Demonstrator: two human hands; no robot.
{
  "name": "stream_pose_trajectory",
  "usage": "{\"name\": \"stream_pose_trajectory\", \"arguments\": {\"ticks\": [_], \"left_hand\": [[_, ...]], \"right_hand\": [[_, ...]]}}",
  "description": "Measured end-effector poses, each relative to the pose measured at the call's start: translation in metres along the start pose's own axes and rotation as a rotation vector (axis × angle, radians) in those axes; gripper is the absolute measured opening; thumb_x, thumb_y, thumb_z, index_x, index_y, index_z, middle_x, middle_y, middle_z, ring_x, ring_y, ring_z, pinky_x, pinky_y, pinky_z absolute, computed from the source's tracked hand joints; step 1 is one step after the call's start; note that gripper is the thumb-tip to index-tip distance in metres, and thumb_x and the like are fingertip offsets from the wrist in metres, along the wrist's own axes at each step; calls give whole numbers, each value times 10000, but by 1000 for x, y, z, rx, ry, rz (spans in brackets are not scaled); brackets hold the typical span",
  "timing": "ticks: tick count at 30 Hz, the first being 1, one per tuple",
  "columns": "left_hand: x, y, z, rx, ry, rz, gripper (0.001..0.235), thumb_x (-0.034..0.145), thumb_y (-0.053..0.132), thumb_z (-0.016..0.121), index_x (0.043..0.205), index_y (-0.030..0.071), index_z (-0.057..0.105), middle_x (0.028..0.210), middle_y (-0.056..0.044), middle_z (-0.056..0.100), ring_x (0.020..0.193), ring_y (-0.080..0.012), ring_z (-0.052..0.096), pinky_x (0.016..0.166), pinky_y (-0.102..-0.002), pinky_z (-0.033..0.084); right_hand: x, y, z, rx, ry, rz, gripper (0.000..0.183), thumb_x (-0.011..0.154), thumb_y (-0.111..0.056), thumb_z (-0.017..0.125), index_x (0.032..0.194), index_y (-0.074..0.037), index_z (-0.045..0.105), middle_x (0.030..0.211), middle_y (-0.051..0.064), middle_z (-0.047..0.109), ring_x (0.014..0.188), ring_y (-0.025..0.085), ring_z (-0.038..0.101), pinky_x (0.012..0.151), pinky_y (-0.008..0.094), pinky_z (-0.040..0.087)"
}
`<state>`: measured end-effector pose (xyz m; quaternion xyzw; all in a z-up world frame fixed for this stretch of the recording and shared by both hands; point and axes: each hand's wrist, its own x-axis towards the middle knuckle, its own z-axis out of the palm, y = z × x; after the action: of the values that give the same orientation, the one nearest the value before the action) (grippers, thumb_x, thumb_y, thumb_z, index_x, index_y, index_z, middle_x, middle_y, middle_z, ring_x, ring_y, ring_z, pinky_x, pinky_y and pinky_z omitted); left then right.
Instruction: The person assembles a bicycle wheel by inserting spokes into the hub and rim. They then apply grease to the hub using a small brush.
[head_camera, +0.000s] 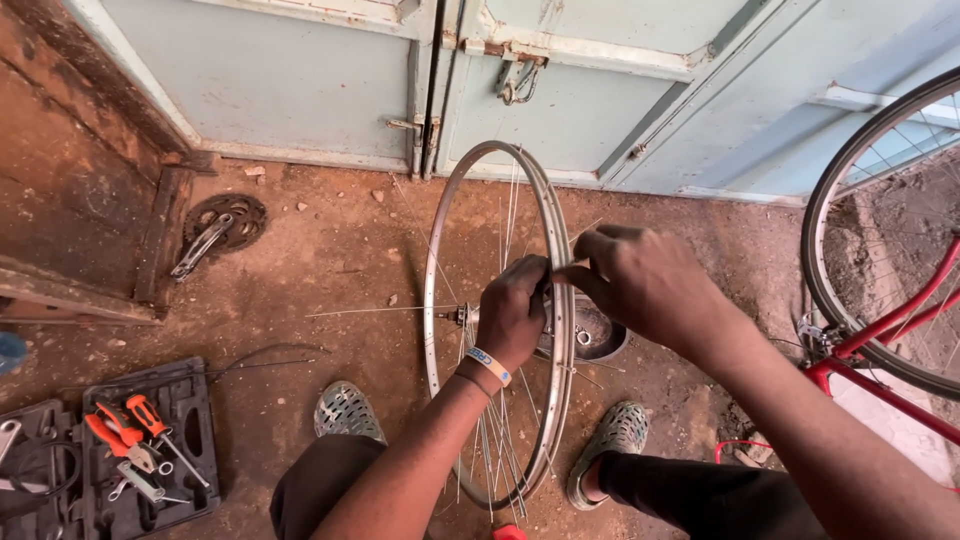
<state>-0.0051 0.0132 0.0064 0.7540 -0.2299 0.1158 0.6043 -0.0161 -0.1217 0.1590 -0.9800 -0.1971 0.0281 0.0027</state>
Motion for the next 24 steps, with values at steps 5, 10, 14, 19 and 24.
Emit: {"name": "stream_pose_trajectory", "arguments": {"ticks": [5, 10, 14, 19, 24], "left_hand": [[2, 5, -3, -12, -5, -2, 166, 922, -57, 528, 847, 89, 557, 723, -116, 560, 773, -392, 643, 673, -437, 542], [1, -2, 1, -22, -15, -7, 157, 955, -25, 521, 866, 97, 562, 736, -110, 561, 795, -392, 647, 677, -437, 547], [1, -4, 7, -4, -7, 11, 142, 944, -30, 539, 885, 88, 593, 741, -116, 578, 791, -396, 655, 679, -447, 551], [-1, -12, 11, 6, -14, 36, 146, 943, -23, 525, 880, 94, 585, 738, -116, 567, 791, -392, 647, 681, -441, 547], [-1, -7, 11, -4, 10, 58, 141, 940, -36, 538, 960, 69, 631, 796, -146, 621, 826, -404, 669, 710, -454, 565]], "right_hand": [[-1, 2, 9, 17, 80, -82, 124, 969, -122, 627, 910, -98, 733, 733, 69, 710, 632, 270, 728, 519, 355, 561], [-2, -7, 3, 147, 166, -149, 170, 927, -1, 608, 958, -90, 749, 866, 93, 724, 729, 295, 753, 554, 358, 595], [0, -5, 1, 63, 171, -74, 102, 929, -145, 721, 983, -60, 742, 838, 99, 706, 689, 232, 731, 553, 314, 587], [1, 0, 9, -83, 122, -51, 93, 956, -173, 678, 920, -116, 742, 709, 32, 683, 610, 207, 718, 489, 293, 535], [0, 1, 6, -5, 64, 65, 192, 993, -220, 689, 914, -54, 742, 706, 84, 695, 578, 209, 690, 505, 276, 538]]}}
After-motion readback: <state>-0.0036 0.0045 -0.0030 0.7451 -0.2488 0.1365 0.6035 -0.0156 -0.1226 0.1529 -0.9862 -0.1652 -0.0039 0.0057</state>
